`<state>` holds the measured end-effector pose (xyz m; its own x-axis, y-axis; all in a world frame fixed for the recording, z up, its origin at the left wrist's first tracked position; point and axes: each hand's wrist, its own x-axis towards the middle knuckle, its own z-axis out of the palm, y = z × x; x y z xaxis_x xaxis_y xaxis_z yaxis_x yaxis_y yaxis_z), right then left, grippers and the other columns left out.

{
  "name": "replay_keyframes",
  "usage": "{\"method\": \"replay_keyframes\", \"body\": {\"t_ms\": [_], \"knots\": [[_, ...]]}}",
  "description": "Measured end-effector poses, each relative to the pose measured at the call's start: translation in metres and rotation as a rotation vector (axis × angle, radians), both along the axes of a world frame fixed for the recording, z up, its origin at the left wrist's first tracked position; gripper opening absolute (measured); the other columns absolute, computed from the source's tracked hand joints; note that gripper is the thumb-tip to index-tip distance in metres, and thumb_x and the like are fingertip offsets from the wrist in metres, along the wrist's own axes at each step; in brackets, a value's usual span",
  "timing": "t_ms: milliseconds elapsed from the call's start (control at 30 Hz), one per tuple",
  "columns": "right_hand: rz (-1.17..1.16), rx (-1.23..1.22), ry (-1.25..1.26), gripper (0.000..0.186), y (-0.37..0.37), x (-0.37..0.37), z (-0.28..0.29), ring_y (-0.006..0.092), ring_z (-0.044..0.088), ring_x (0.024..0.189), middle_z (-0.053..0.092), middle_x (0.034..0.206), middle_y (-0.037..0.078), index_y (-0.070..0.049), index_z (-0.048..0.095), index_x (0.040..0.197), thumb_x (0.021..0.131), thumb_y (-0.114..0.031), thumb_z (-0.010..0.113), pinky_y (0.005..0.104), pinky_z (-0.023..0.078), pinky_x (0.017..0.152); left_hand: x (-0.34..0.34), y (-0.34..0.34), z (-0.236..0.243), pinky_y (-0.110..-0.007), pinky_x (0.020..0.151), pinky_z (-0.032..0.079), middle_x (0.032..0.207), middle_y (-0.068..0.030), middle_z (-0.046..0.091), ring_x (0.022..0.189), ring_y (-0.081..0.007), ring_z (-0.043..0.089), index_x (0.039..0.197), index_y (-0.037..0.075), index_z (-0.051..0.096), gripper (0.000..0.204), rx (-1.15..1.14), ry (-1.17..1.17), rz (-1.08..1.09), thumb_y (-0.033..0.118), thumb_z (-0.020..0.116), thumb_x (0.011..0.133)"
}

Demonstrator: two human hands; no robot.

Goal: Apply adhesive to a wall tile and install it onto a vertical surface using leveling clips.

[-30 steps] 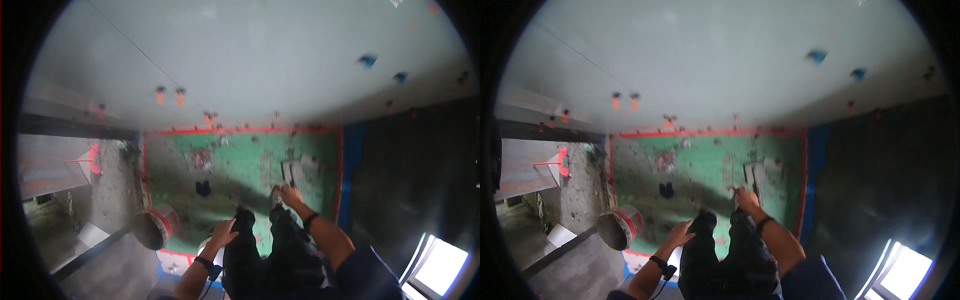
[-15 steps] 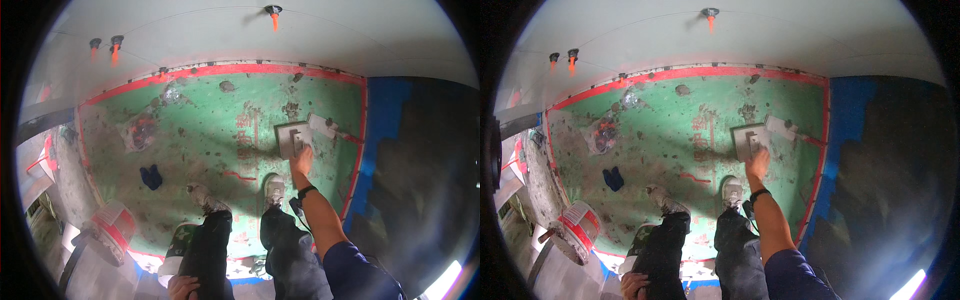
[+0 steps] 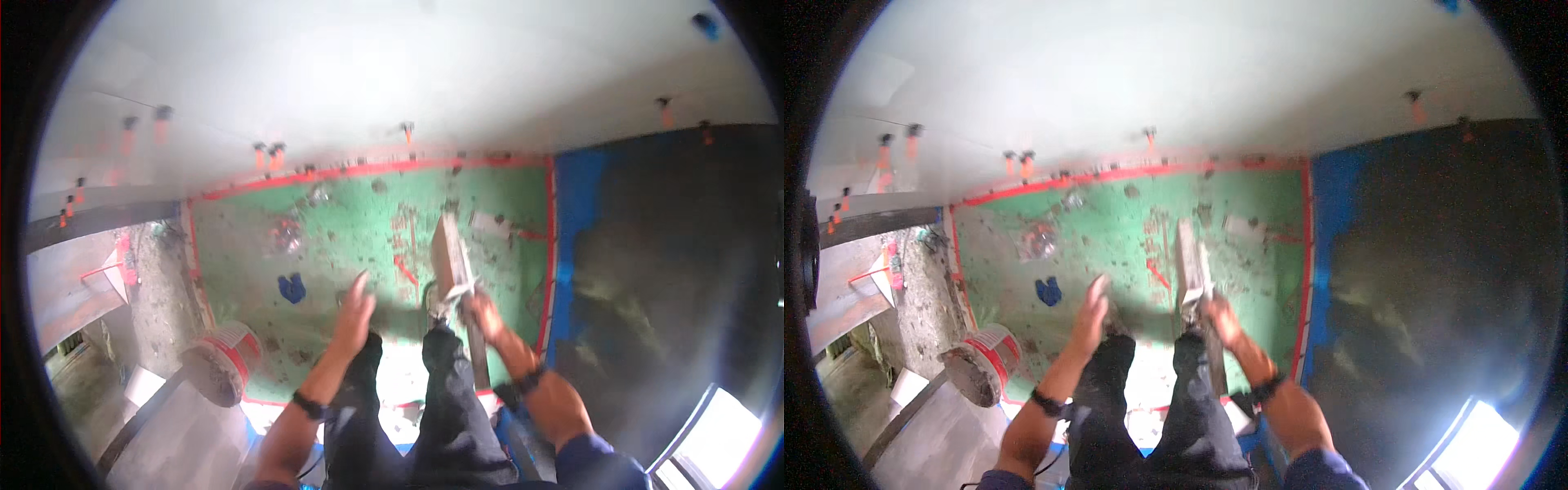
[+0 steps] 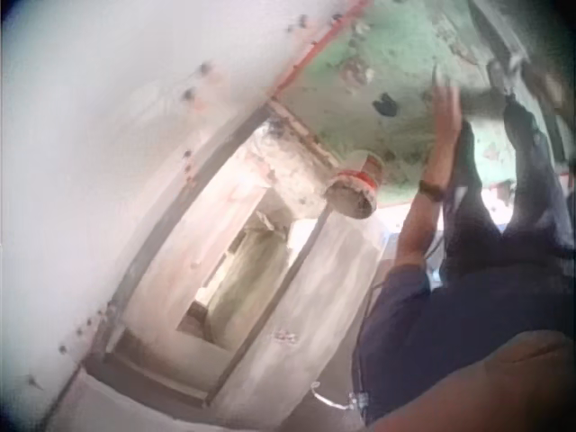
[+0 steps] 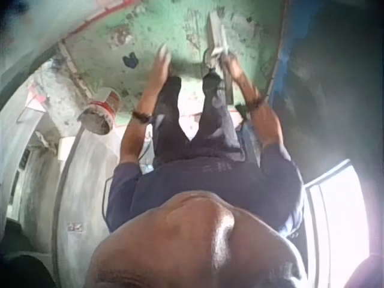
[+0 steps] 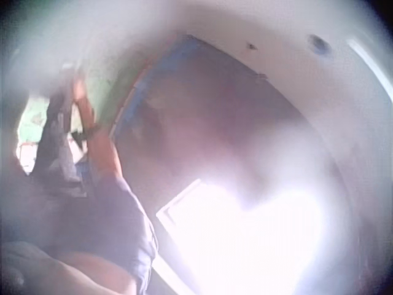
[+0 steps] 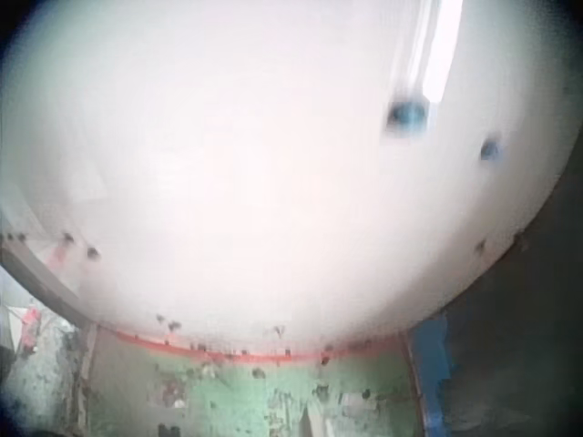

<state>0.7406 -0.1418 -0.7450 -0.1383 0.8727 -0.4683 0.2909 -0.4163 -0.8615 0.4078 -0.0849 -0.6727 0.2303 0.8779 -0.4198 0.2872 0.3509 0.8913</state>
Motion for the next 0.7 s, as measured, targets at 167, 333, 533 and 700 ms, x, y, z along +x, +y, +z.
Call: {"method": "replay_keyframes", "body": {"t_ms": [167, 333, 533, 700], "knots": [[-0.38, -0.555, 0.787, 0.045, -0.032, -0.084, 0.313, 0.0211, 0.064, 0.071, 0.063, 0.095, 0.013, -0.002, 0.045, 0.125, 0.086, -0.011, 0.064, 0.034, 0.056, 0.063, 0.109, 0.051, 0.187, -0.039, 0.121, 0.019, 0.165, -0.011, 0.008, 0.15, -0.0276, 0.016, 0.159, 0.007, 0.013, 0.086, -0.165, -0.686, 0.255, 0.054, 0.052, 0.098], [-0.61, -0.053, 0.275, 0.042, -0.038, -0.141, 0.394, 0.0254, 0.066, 0.075, 0.066, 0.083, 0.011, -0.002, 0.057, 0.122, 0.084, -0.016, 0.068, 0.038, 0.054, 0.065, 0.033, 0.006, 0.184, -0.046, 0.114, 0.029, 0.146, -0.0142, 0.03, 0.133, -0.0327, 0.03, 0.146, 0.006, 0.028, 0.065, 0.07, -0.532, -0.068, 0.043, 0.051, 0.098], [-0.405, 0.779, 0.054, 0.047, 0.015, -0.124, 0.583, 0.0183, 0.054, 0.064, 0.061, 0.092, 0.011, 0.001, 0.044, 0.132, 0.094, -0.023, 0.06, 0.0345, 0.046, 0.054, -0.061, 0.161, 0.536, -0.047, 0.102, 0.047, 0.126, -0.0206, 0.062, 0.119, -0.0387, 0.058, 0.129, 0.002, 0.056, 0.049, 1.274, 0.382, 0.044, 0.021, 0.071, 0.086], [-0.606, 1.053, -0.055, 0.035, 0.114, -0.1, 0.651, 0.0149, 0.057, 0.073, 0.06, 0.083, 0.009, -0.001, 0.047, 0.111, 0.086, -0.013, 0.067, 0.0332, 0.05, 0.066, -0.026, 0.281, 0.895, -0.05, 0.114, 0.033, 0.151, -0.0168, 0.041, 0.139, -0.0378, 0.036, 0.144, 0.011, 0.046, 0.062, 2.157, 0.674, 0.413, 0.028, 0.068, 0.088]]}}
